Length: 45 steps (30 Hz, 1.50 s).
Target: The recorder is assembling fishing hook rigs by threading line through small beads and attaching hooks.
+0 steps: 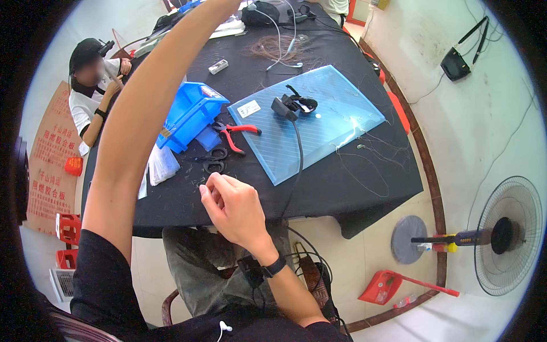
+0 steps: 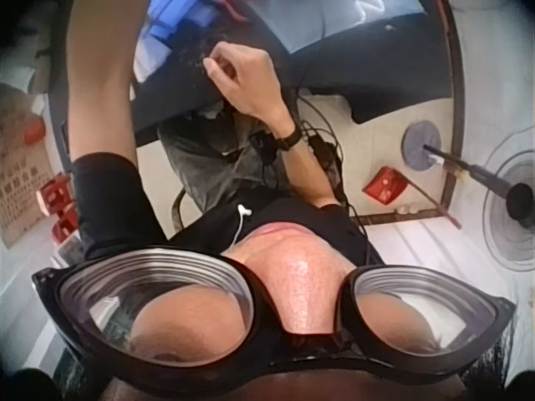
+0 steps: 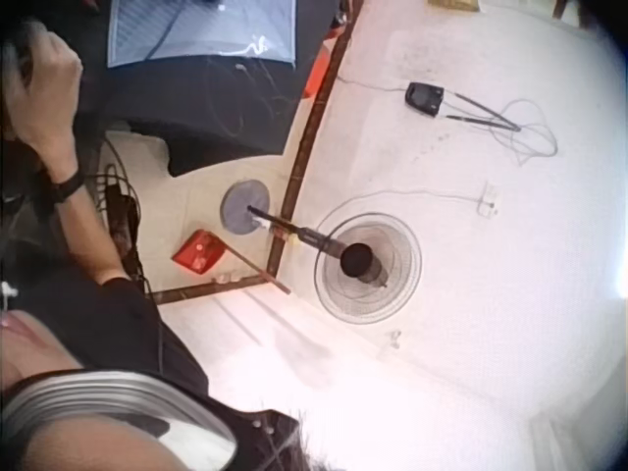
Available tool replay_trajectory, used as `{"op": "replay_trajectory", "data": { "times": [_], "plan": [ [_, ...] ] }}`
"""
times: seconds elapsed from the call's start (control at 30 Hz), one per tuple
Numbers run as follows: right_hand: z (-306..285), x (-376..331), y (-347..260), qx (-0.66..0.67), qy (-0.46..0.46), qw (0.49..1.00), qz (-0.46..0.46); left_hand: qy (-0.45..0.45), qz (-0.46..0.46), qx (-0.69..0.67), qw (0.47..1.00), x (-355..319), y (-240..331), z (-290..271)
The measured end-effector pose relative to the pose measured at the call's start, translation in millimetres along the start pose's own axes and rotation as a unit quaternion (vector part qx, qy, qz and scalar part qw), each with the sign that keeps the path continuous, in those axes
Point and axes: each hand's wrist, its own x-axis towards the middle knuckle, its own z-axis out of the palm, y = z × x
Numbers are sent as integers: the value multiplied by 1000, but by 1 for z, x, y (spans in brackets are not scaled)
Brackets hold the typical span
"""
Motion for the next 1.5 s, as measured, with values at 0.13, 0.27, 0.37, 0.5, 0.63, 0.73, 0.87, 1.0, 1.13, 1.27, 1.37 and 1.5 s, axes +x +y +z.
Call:
{"op": "replay_trajectory", "data": {
  "times": [0.13, 0.27, 0.37, 0.5, 0.63, 0.73, 0.87, 1.0, 1.13, 1.27, 1.37, 1.5],
  "plan": [
    [1, -1, -1, -2, 3, 1000, -7, 30, 4, 12, 999, 31, 8, -6],
    [2, -2, -1, -3, 7, 1000, -4, 66, 60, 64, 994, 54, 11, -9],
    [1, -3, -2, -2, 9, 1000, -3, 13, 51, 77, 996, 75, 13, -8],
    [-1, -5, -3, 2, 4, 1000, -6, -27, -108, -136, 984, 111, 12, 8],
    [-3, -4, -3, 12, -5, 1000, 4, 7, -135, -212, 968, 147, 9, 34],
    [-6, -2, -3, 21, -18, 999, 16, 8, -98, -210, 973, 168, 8, 55],
    [-9, 1, -2, 43, -22, 998, 26, -1, -34, -193, 981, 188, -2, 88],
    [-11, 4, -1, 36, -32, 998, 28, -25, 28, -161, 986, 203, -28, 132],
    [-12, 4, 4, 43, -28, 998, 26, -56, 63, -107, 991, 201, -76, 176],
    [-12, 4, 8, 57, -20, 998, 13, -89, 48, 97, 990, 156, -150, 217],
    [-12, 6, 9, 29, -24, 999, 14, -164, -95, 132, 973, 109, -198, 242],
    [-12, 9, 8, 19, 9, 1000, 4, -215, -122, 160, 956, 66, -223, 259]
  ]
}}
